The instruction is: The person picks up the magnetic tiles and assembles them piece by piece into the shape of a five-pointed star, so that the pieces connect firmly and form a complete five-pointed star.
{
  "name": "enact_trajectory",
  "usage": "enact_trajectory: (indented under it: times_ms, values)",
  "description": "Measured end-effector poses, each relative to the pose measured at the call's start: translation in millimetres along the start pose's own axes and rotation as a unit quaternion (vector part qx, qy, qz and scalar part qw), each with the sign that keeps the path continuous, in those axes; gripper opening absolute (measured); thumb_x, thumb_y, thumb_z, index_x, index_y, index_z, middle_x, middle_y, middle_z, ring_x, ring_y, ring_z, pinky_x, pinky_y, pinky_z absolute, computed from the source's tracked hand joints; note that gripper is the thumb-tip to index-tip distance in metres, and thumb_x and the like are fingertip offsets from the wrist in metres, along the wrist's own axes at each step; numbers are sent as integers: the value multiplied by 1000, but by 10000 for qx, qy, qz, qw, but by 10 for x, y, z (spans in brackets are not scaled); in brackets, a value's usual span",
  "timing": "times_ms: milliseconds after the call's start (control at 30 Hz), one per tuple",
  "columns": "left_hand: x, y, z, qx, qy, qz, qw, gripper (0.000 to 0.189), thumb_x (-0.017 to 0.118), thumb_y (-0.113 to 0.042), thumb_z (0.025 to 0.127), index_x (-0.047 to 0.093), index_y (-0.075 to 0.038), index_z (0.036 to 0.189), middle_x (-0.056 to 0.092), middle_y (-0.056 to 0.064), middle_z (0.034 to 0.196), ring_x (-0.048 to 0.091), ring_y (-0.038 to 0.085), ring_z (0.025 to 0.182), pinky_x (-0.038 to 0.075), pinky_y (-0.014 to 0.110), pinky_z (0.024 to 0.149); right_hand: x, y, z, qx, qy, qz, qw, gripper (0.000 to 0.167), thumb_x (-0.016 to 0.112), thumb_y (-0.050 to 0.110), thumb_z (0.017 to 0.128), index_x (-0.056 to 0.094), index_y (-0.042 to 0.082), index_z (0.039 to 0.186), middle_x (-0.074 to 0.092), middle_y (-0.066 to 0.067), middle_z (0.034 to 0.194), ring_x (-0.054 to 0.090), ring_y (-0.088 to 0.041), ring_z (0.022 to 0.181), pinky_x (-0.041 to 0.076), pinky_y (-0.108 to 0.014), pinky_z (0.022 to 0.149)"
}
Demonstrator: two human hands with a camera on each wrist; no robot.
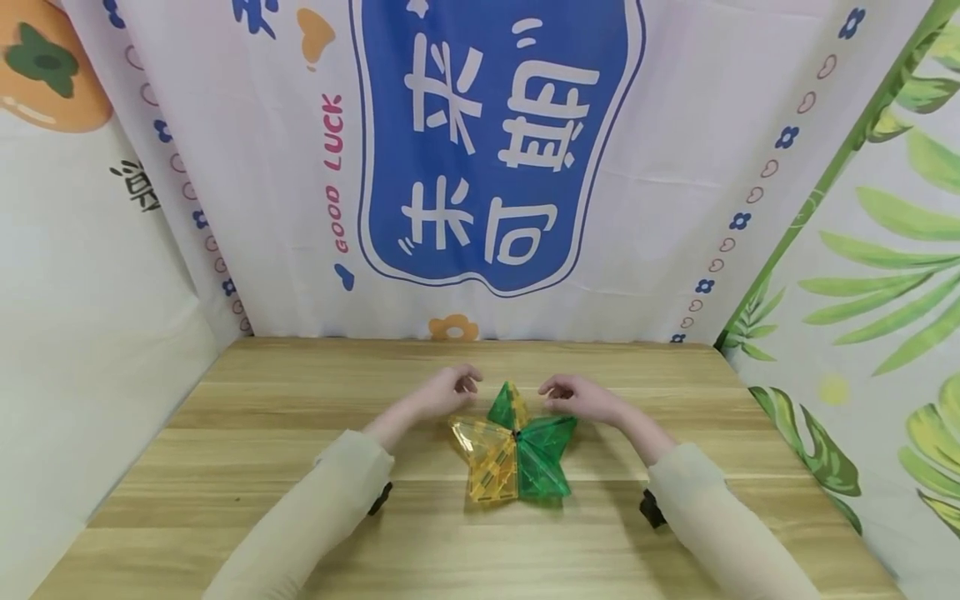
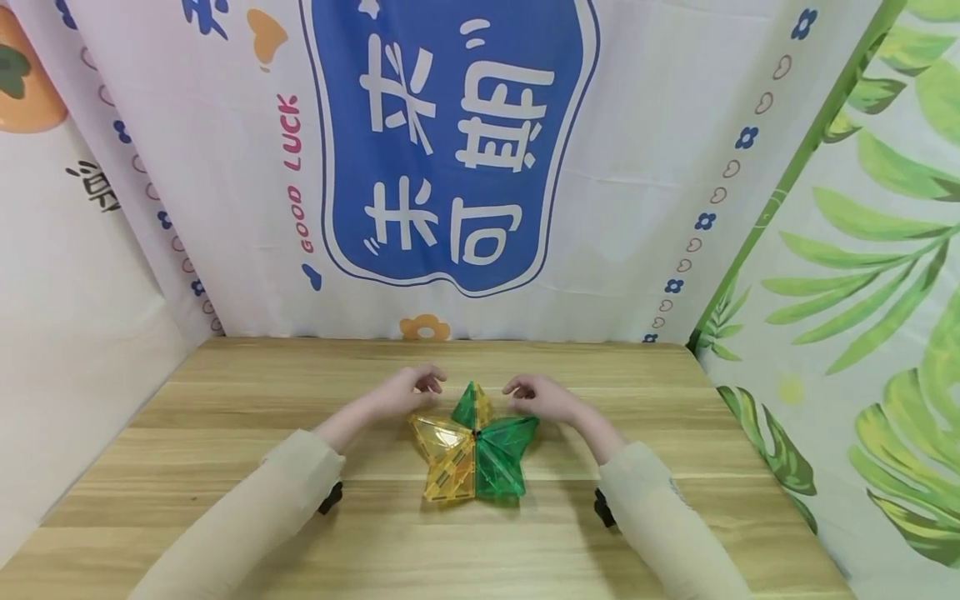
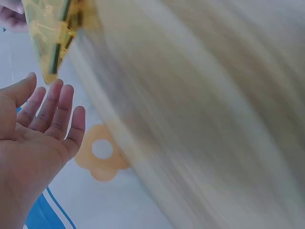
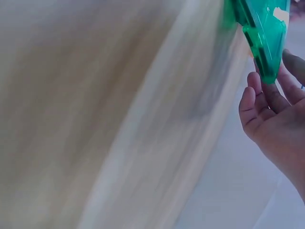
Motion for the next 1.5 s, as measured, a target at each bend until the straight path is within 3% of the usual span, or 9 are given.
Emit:
enact_trajectory:
  times_ms: [267,567,867,1100,1300,1500]
  values:
    - [-27,138,-350,217,87,335,9992,28,59,-15,93,61,2,115,63,1,91,58,12,84,51,24,76,7,-69,-376,38,-339,-525,9980,26,53,22,97,62,4,114,64,-1,101,58,-16,95,49,-32,82]
    - [71,149,-508,149,-196,118,9996,20,60,-5,90,64,-2,109,63,2,89,58,11,83,51,22,75,72,-87,-479,310,-526,-95,9981,22,54,18,97,61,8,115,66,-2,93,61,-19,88,50,-32,74]
    - [-24,230,-509,54,-447,-66,9990,16,59,0,90,64,-1,105,62,6,88,57,14,83,50,26,73,141,-32,-303,602,-735,215,9952,21,54,16,96,62,8,114,65,-4,91,59,-18,85,46,-30,72]
    - [-107,364,-385,-16,-723,54,9974,15,60,2,88,64,-1,102,62,7,88,57,17,84,50,28,77,171,-51,-111,852,-926,418,9912,21,54,15,97,62,10,116,65,-4,94,59,-18,87,47,-31,75]
    - [-165,458,-280,-183,-974,116,9950,16,59,5,87,64,0,101,63,12,90,58,20,85,51,33,79,201,-39,1,808,-1113,468,9894,22,53,14,97,61,8,117,66,-6,98,61,-21,94,50,-36,81]
    - [-192,500,-213,-423,-1011,128,9939,16,58,3,89,64,0,104,63,13,93,57,21,87,50,34,79,193,-47,82,711,-1223,318,9894,23,53,15,97,61,6,117,66,-8,100,61,-20,93,50,-37,81]
Point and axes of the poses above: each hand's wrist, its own z-axis towards the middle knuckle, its own x-axis out of the palm, y = z × x, the point moved 1 cm from there along z, towards the middle knuckle
